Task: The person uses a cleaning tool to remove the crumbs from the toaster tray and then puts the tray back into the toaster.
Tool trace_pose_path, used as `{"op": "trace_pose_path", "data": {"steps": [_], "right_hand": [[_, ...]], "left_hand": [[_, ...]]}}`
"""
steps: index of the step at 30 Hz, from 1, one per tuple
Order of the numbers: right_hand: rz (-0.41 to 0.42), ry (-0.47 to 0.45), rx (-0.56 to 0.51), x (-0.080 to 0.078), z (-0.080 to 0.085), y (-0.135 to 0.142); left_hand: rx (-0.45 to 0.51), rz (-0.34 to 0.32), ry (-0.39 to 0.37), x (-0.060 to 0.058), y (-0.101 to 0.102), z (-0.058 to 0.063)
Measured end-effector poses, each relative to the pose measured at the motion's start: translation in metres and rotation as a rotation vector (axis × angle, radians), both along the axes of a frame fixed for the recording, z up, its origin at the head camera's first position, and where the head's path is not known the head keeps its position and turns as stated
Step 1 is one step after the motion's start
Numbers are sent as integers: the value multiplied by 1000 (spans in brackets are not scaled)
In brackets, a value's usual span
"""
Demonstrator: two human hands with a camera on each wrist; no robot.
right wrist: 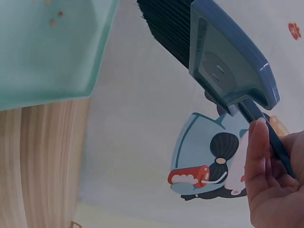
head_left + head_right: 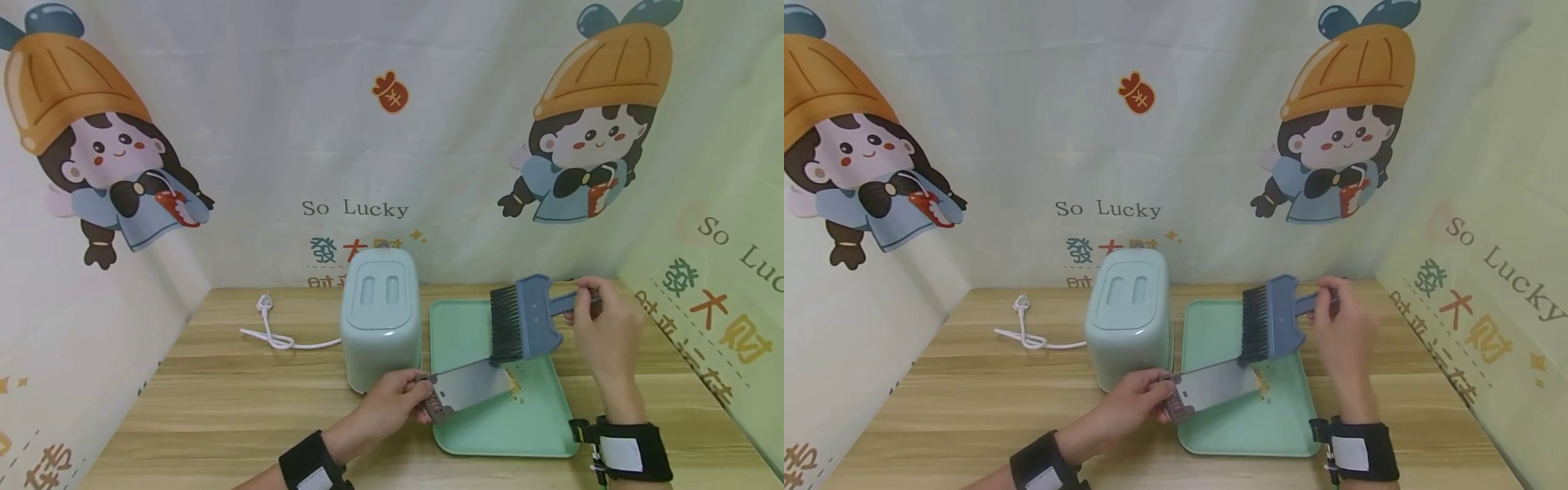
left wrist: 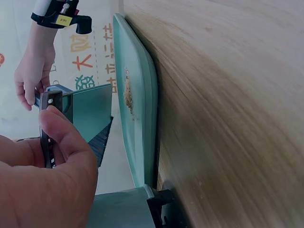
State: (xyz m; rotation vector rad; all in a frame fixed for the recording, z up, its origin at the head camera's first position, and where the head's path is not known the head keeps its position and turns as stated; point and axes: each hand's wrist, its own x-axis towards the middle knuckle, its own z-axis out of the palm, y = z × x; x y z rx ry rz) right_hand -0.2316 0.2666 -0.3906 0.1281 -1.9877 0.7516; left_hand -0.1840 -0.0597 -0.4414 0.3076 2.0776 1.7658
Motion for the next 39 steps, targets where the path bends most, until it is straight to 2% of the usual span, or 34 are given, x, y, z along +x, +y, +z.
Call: {"op": "trace_pose_path", "data": {"steps": [4, 9, 13, 16, 19, 26, 29, 31, 34, 37, 39], "right_hand": [[4, 4, 2, 1, 0, 1], [31, -10, -128, 8, 7, 4], [103, -117, -212, 11, 9, 2], [164, -238, -201, 10, 5, -1], [193, -310, -168, 7, -1, -1], [118, -386, -139, 9, -5, 17], [108, -358, -158, 12, -1, 21], [136, -341, -190, 14, 2, 18], [252, -326, -228, 14, 7, 9], [371, -369, -224, 12, 7, 1], [398, -391, -197, 11, 5, -1]], "left_hand": [[21, -4, 2, 1, -2, 1], [33, -7, 10, 1, -4, -1], [28, 0, 9, 0, -3, 0], [34, 10, 9, 0, -3, 1], [42, 16, 11, 1, -2, 1], [44, 16, 11, 2, -2, 2], [41, 17, 11, 1, -2, 1], [37, 19, 11, 1, -1, 0], [38, 20, 10, 0, -1, -1], [49, 22, 2, 0, 0, 0], [55, 20, 0, 1, 0, 1]]}}
